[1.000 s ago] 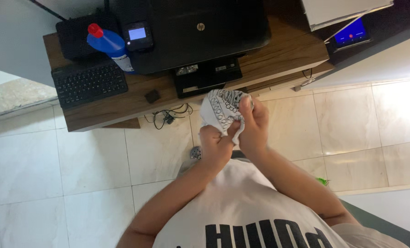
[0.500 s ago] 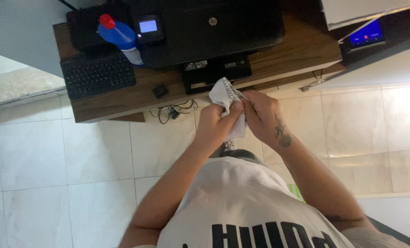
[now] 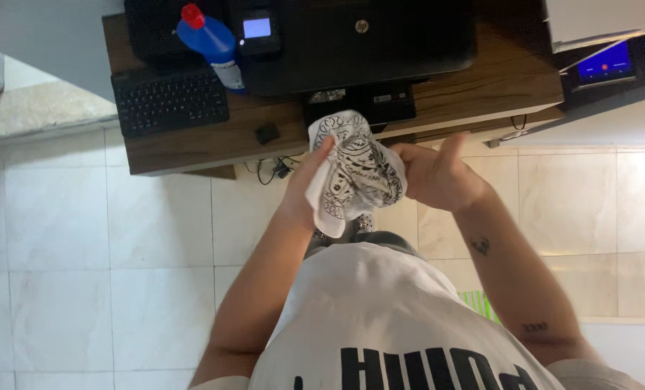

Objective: The person cleans an HP printer by wiping its exterior with a cloth and cleaning solution, then loads a sheet of paper into the input tray and inserts a black ink cartridge into the printer.

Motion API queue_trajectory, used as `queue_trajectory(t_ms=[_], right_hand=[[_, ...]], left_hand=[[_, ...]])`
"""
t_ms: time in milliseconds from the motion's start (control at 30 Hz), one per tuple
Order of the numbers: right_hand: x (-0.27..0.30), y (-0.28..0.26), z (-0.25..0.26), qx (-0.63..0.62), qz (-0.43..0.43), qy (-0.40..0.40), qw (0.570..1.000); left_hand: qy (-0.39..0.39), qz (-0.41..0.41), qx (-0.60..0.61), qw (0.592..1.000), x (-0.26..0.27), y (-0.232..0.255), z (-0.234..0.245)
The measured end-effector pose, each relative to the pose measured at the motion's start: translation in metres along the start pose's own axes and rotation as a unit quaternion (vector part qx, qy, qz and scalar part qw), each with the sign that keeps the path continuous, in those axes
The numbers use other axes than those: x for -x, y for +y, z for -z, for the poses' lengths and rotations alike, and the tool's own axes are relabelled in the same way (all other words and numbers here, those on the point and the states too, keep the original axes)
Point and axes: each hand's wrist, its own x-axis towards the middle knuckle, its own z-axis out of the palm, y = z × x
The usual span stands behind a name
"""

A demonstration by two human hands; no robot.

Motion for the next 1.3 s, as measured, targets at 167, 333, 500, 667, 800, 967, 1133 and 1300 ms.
queue_trajectory(t_ms=[167,333,500,667,800,967,1133,1300], right_hand=[[-0.011,0.019,0.019,-0.208,-0.047,-0.013,0.977],[-0.020,0.027,0.025,-0.014,-0.091,0.032,0.995],[-0.032,0.051,0.036,0.592,-0.382,0.137,0.696],[-0.006,0.088,0.060,0.485,-0.333,0.255,0.767],[0.008,0.115,0.091,0.389,-0.194,0.352,0.829],[0.024,0.120,0.100,0.321,-0.304,0.435,0.785],[0.050,0.114,0.087,0.268,-0.265,0.419,0.826],[0.075,0.127,0.085,0.195,-0.180,0.477,0.838]], left_hand=[[0.052,0.038,0.049,0.997,0.022,0.018,-0.004],[0.149,0.019,-0.283,0.947,0.032,0.030,0.020],[0.214,0.045,-0.833,0.508,0.027,0.033,0.113],[0.222,-0.145,-0.799,0.540,0.036,0.052,0.219],[0.338,-0.225,-0.747,0.526,0.006,0.089,0.257],[0.337,-0.172,-0.823,0.423,-0.033,0.119,0.260],[0.315,-0.145,-0.839,0.419,-0.064,0.132,0.262],[0.281,-0.249,-0.813,0.446,-0.065,0.127,0.236]])
